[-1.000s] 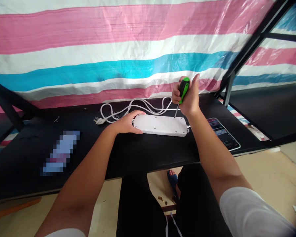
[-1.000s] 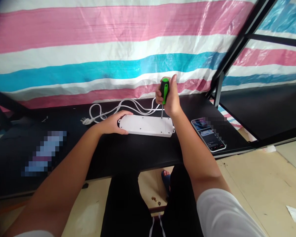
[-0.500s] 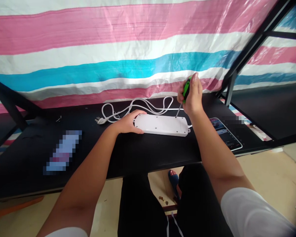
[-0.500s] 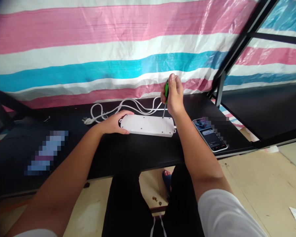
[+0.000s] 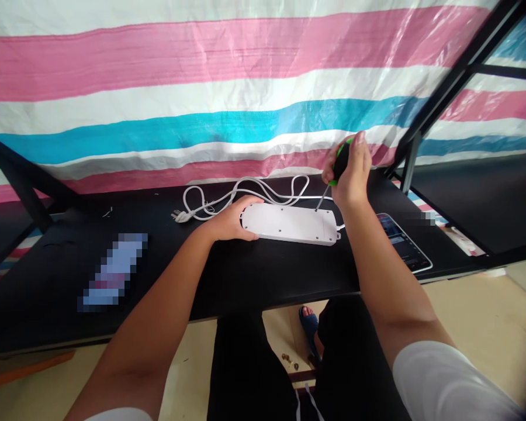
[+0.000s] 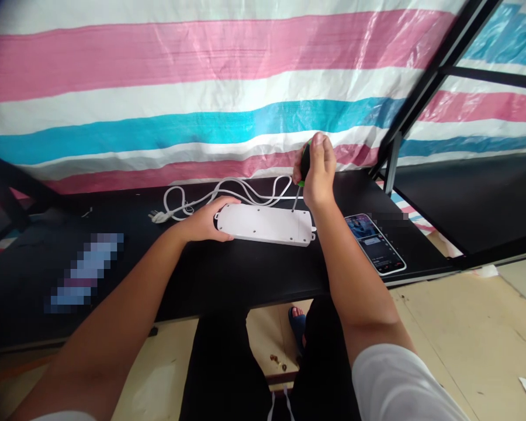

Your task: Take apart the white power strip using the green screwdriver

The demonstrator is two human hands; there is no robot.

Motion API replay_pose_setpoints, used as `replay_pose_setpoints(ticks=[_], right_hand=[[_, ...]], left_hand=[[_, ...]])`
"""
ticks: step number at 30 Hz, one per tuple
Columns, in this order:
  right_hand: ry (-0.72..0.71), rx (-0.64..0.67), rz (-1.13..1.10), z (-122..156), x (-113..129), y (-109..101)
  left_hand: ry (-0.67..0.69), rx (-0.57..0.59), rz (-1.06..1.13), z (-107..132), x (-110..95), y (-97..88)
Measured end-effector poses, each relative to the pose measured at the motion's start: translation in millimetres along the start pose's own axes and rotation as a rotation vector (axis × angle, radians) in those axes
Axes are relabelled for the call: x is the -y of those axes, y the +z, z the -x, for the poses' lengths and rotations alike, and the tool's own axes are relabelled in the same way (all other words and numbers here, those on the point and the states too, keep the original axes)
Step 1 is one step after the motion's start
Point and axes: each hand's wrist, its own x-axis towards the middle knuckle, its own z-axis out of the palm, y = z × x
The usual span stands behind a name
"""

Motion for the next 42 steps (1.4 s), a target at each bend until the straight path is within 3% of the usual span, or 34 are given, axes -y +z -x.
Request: replay_pose_setpoints(ticks=[5,8,12,20,23,28,36,42], right_hand=[[0.020,-0.070,-0.119,0.2,4.2,3.4],[-0.087,-0.062,-0.121,2.0,4.2,1.9],[-0.270,-0.105,0.002,9.0,-0.8,2.4],[-0.398,-0.230,0.178,21.1,8.5,12.6],[-0.367,-0.276,-0.013,18.0,20.4,12.7],[-0.186,-0.141,-0.269,12.6,23.9,11.8],[-0.131,-0.045,-0.251,31.3,-0.5,36.8],[-0.191,-0.007,-0.209,35.0,-6.8,37.3]], left_hand=[[0.031,-0.039,0.002,0.6,-5.6,3.5],[0.059,-0.078,-0.019,-0.1,-7.6,5.9],[0.075,-0.121,-0.055,-0.7,-11.7,7.9],[0.074,-0.133,-0.075,-1.1,-13.4,8.9],[0.076,-0.132,-0.071,-1.3,-11.7,9.4],[0.102,-0.126,-0.051,-2.3,-11.1,12.6],[0.091,-0.106,-0.042,-3.3,-14.9,17.4],[0.107,-0.120,-0.041,-3.5,-16.2,18.0]])
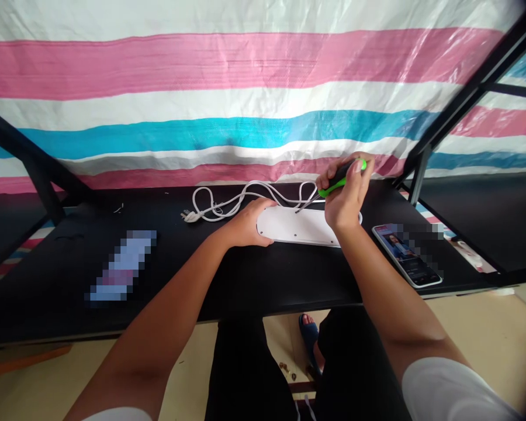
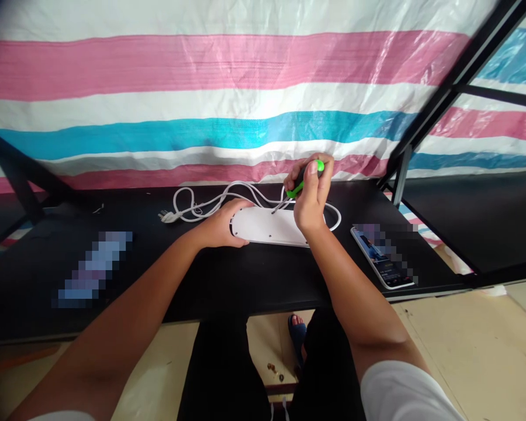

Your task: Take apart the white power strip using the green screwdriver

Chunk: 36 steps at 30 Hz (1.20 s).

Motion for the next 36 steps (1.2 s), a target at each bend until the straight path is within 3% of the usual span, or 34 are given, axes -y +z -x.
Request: replay_pose_setpoints(ticks=[4,8,12,18,25,32,36], right_hand=[[0.019,0.103,0.040,0.2,-2.3,-3.3],[0.127,0.235,0.060,1.8,1.9,-4.0],[0.212,0.259,-0.036,1.1,4.9,-2.9],[0.299,0.331,0.023,2.5,-0.1,0.6],[0.167,0.329,-0.007,6.6,-9.2,1.0],[0.264,0.288,-0.069,3.6,-11.1,-1.7],[0.174,0.296,-0.045,4.4,-11.7,-1.1]], left_hand=[[0.008,0.001,0.000,-0.3,1.1,1.5],[0.005,0.000,0.005,-0.2,2.0,1.8],[0.014,0.001,0.011,-0.2,2.7,1.5],[0.013,0.002,0.023,-1.1,3.6,3.1],[0.000,-0.004,0.027,-0.3,3.2,4.6],[-0.014,0.006,0.038,0.7,3.5,4.2],[-0.014,0.004,0.030,0.7,3.1,4.4]])
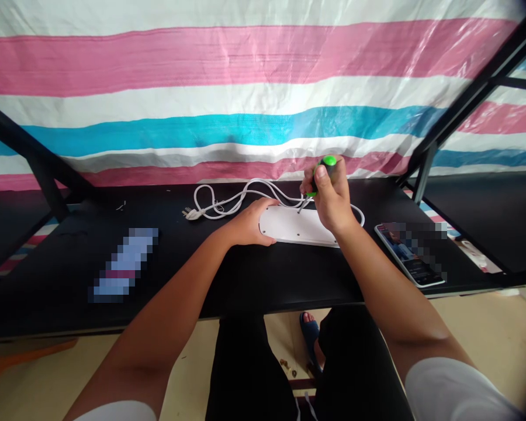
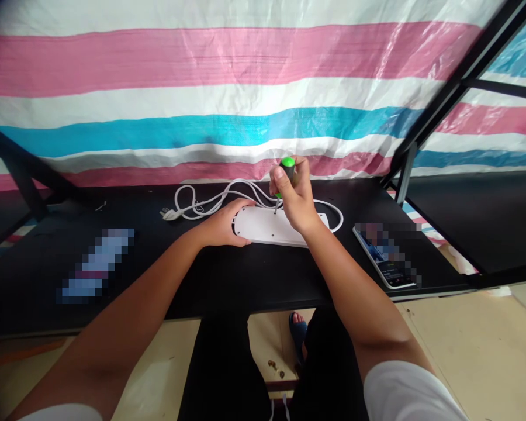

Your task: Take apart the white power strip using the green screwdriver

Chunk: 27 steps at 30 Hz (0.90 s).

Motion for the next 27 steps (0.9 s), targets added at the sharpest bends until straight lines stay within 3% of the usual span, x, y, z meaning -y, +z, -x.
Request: replay_pose_setpoints(ticks=[7,13,20,27], right_hand=[[0.145,0.023,0.008,0.4,11.5,1.2],[0.046,0.040,-0.011,2.5,18.0,2.8],[0.114,0.065,-0.028,4.2,33.1,4.9],[-0.006,0.100,-0.018,8.3,31.4,4.5]], left_hand=[[0.018,-0.016,0.003,0.5,2.1,1.9],[0.028,-0.038,0.025,2.1,-0.4,3.5],[0.069,-0.074,-0.015,3.2,-6.1,7.6],[0.087,-0.111,-0.060,1.8,-4.8,9.9]])
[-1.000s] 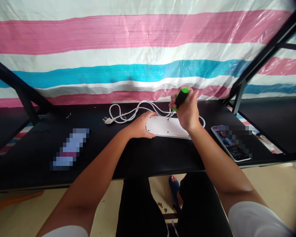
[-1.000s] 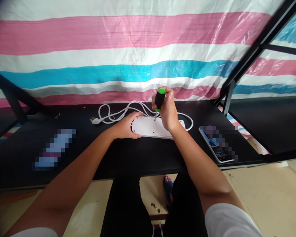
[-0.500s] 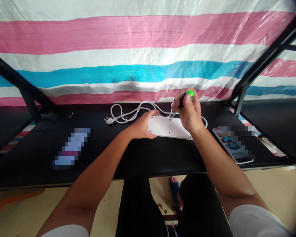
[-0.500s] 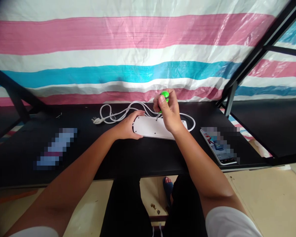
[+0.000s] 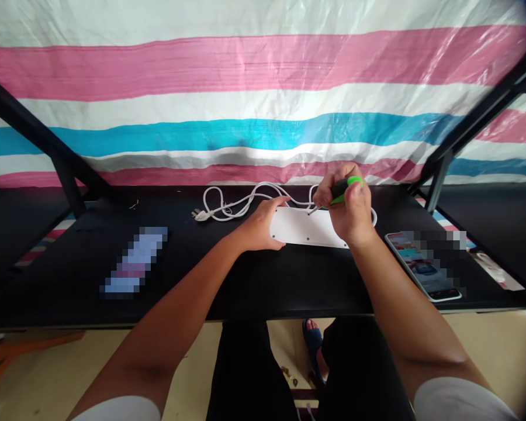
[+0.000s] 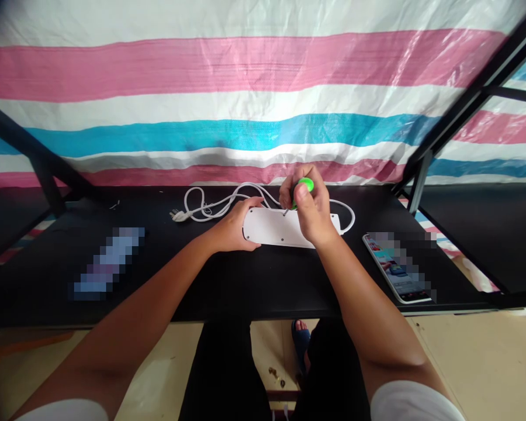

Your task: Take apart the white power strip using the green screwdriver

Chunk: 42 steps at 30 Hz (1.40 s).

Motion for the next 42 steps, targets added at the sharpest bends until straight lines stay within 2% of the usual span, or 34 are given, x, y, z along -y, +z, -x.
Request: replay_pose_setpoints(ticks=[4,9,11,16,20,22,27,35,39,42], right_hand=[[0.037,-0.003,0.103,-0.6,2.1,-0.7],[0.152,-0.053,0.067,-3.9,11.0,2.8],[0.138,-0.047,0.038,-4.4,13.0,2.6],[-0.002,-0.012,0.054,-1.6,7.6,-3.1],[-0.089,-0.104,0.152,-0.1,0.3,-4.6],[-0.080,-0.150,0.178,-0.9,-0.9,-3.4],[0.048,-0.207,0.193,-2.0,0.2,0.3],[0.027,-0.192,0.147,-0.5,2.9,1.9],[-0.021,-0.210,0.084,-1.6,1.3,-1.2],[-0.030,-0.217,0.124,-2.3,-0.3,-2.8]], left_hand=[[0.013,-0.001,-0.003,0.3,0.6,0.4],[-0.014,0.001,0.015,0.2,-0.8,1.0],[-0.019,-0.003,0.018,0.0,-1.5,2.3],[-0.004,-0.047,0.007,-0.7,-3.6,9.0],[-0.003,-0.066,0.006,-1.7,-4.0,14.4],[0.001,-0.071,0.015,-2.2,-3.3,16.3],[-0.039,-0.057,0.059,-3.0,-2.8,18.5],[-0.091,-0.045,0.089,-2.1,-4.9,17.8],[-0.057,-0.050,0.062,-2.4,-3.8,18.7],[-0.019,-0.059,0.030,-2.7,-3.5,19.1]])
